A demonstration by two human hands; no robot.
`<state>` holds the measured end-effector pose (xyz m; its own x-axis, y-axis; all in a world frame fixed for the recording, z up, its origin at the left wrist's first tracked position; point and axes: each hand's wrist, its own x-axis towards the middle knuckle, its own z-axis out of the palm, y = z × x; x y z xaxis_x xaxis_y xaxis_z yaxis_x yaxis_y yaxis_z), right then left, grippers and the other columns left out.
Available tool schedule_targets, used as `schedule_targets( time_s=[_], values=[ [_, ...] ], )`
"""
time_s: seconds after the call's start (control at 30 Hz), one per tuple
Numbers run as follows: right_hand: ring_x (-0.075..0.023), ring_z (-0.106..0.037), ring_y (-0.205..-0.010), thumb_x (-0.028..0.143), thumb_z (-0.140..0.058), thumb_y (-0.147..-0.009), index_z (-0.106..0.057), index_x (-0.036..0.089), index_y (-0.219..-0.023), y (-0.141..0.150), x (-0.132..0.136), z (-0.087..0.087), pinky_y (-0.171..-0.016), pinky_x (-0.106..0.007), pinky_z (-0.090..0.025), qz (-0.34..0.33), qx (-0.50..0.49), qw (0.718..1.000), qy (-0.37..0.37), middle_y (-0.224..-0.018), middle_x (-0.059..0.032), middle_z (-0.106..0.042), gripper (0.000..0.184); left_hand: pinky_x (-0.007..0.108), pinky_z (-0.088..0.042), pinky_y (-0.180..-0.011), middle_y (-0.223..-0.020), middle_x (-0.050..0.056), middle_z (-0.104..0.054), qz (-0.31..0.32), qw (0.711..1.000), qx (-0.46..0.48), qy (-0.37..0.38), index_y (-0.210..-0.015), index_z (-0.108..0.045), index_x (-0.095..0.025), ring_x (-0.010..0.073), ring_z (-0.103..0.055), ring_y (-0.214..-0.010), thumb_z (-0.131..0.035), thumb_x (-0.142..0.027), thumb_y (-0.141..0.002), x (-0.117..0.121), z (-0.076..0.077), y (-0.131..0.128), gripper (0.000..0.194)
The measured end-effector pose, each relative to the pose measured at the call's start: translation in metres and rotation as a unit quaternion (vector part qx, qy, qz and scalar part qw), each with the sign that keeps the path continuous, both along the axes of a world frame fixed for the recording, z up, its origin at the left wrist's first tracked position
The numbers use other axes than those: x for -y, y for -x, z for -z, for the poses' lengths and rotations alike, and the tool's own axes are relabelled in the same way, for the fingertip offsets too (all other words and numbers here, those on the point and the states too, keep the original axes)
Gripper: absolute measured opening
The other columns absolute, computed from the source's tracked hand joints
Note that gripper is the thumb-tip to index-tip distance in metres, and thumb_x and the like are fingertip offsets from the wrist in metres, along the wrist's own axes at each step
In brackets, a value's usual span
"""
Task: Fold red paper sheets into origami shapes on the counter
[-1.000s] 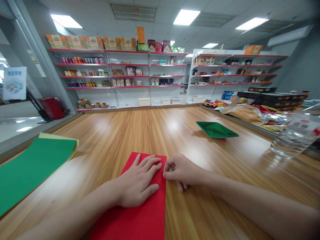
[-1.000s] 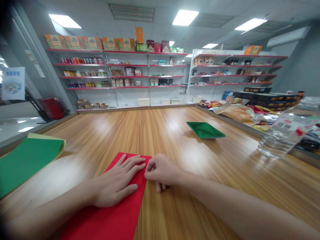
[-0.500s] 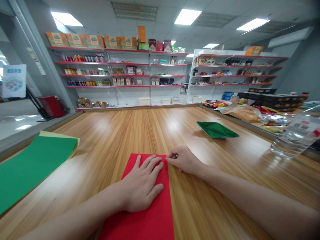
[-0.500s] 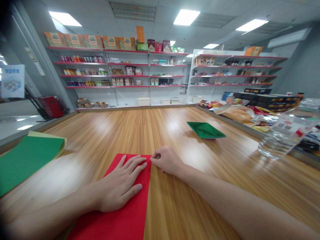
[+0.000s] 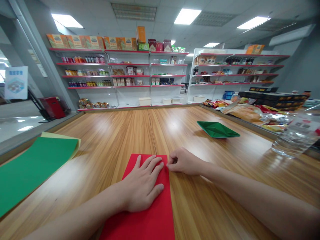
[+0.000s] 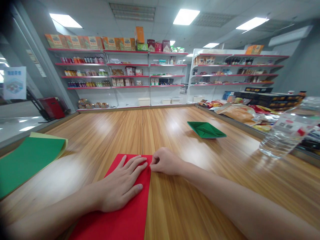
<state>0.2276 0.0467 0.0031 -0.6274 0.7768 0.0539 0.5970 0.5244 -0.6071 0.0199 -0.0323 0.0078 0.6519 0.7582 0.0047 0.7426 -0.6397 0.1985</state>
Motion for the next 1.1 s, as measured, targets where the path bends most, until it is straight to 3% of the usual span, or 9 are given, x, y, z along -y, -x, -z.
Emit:
schedule_targets(
  time_s=[0.6, 1.1],
  values=[
    [-0.0057, -0.040, -0.046, 0.016, -0.053, -0.062, -0.057, 0.013, -0.055, -0.001, 0.012, -0.003, -0.041, -0.016, -0.027, -0.085, 0.012, 0.996, 0.011, -0.050, 0.0040, -0.051, 0.009, 0.064, -0.013, -0.107, -0.148, 0.017, -0.029, -0.007, 1.000, -0.002, 0.002, -0.143, -0.028, -0.014, 0.0355, -0.017, -0.138, -0.024, -0.049, -0.095, 0.001, -0.002, -0.002, 0.060],
    [-0.0062, -0.046, -0.046, 0.014, -0.057, -0.062, -0.063, 0.012, -0.058, -0.004, 0.026, -0.006, -0.042, -0.015, -0.030, -0.117, 0.028, 0.991, 0.053, -0.051, 0.0031, -0.055, 0.007, 0.064, -0.013, -0.107, -0.149, 0.017, -0.027, -0.009, 1.000, -0.010, 0.001, -0.144, -0.026, -0.013, 0.0358, -0.015, -0.138, -0.022, -0.051, -0.094, 0.001, 0.000, -0.001, 0.063]
  ],
)
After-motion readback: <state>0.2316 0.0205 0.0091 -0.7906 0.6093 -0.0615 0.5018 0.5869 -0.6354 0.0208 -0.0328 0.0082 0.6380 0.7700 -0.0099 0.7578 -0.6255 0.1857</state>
